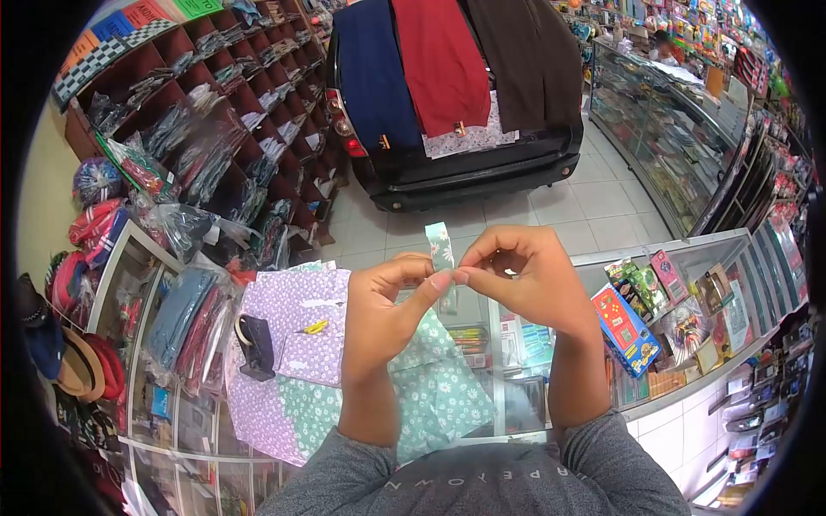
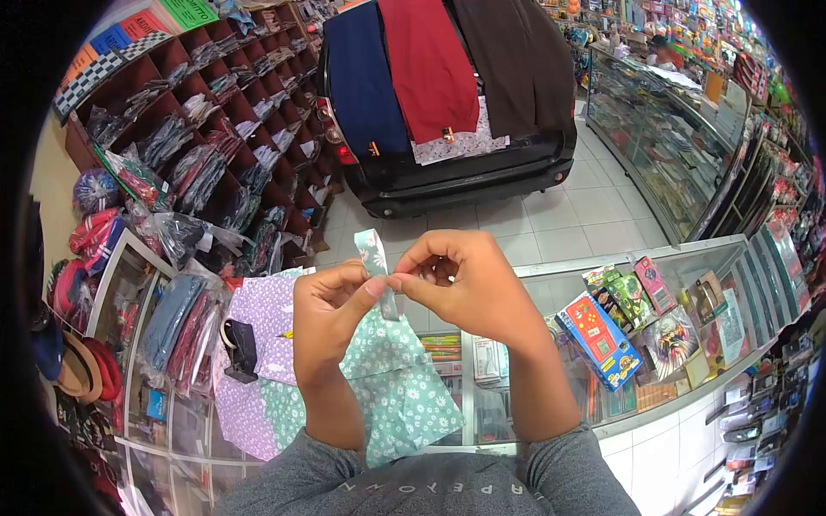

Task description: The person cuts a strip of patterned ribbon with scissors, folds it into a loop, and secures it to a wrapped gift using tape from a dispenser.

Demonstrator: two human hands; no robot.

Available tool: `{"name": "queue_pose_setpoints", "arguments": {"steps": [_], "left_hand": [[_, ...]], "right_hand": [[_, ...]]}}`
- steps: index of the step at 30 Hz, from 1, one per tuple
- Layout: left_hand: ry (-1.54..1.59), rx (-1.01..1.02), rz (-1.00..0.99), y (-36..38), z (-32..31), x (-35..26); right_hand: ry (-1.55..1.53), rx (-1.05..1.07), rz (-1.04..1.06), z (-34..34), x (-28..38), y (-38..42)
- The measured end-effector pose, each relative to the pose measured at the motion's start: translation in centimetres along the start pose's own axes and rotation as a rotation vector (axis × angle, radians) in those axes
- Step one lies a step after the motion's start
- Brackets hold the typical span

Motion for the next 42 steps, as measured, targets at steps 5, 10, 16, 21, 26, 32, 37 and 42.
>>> {"name": "queue_pose_setpoints", "arguments": {"steps": [5,10,16,21,26,32,37,42], "left_hand": [[-0.027,0.011,-0.034,0.1,0.2,0.1],[-0.084,0.020,-0.098,0.1,0.0,0.0],[-0.048,0.013,-0.117,-0.1,0.1,0.0],[-0.087,0.041,-0.165,0.0,-0.1,-0.2],[-0.264,0.096,-0.370,-0.5,-0.4,-1.0],[-0.299,0.109,-0.541,0.4,-1.6,-3.2],[-0.224,0.148,-0.634,0.8,-1.5,-3.1],[-0.220,0.173,-0.755,1.5,-1.5,-3.9]], "right_hand": [[0.004,0.008,0.009,0.2,0.0,0.0],[0.012,0.000,0.018,0.3,0.2,0.1],[0.000,0.018,0.120,0.8,0.6,0.4],[0.173,0.039,0.264,1.3,2.1,0.7],[0.292,-0.047,0.388,1.4,3.9,1.2],[0.343,-0.167,0.574,0.9,5.1,1.8],[0.327,-0.199,0.660,0.2,5.7,2.2],[0.284,-0.252,0.747,-0.3,6.2,2.8]]}}
Point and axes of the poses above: each hand's wrist, its own y-axis away from the middle knuckle, its own z-axis out of the back of the hand, x = y × z, the point moved 5 cm from there along -y, towards the middle knuckle, and after that the axes turned 10 degrees about y, right-handed, at the moved point
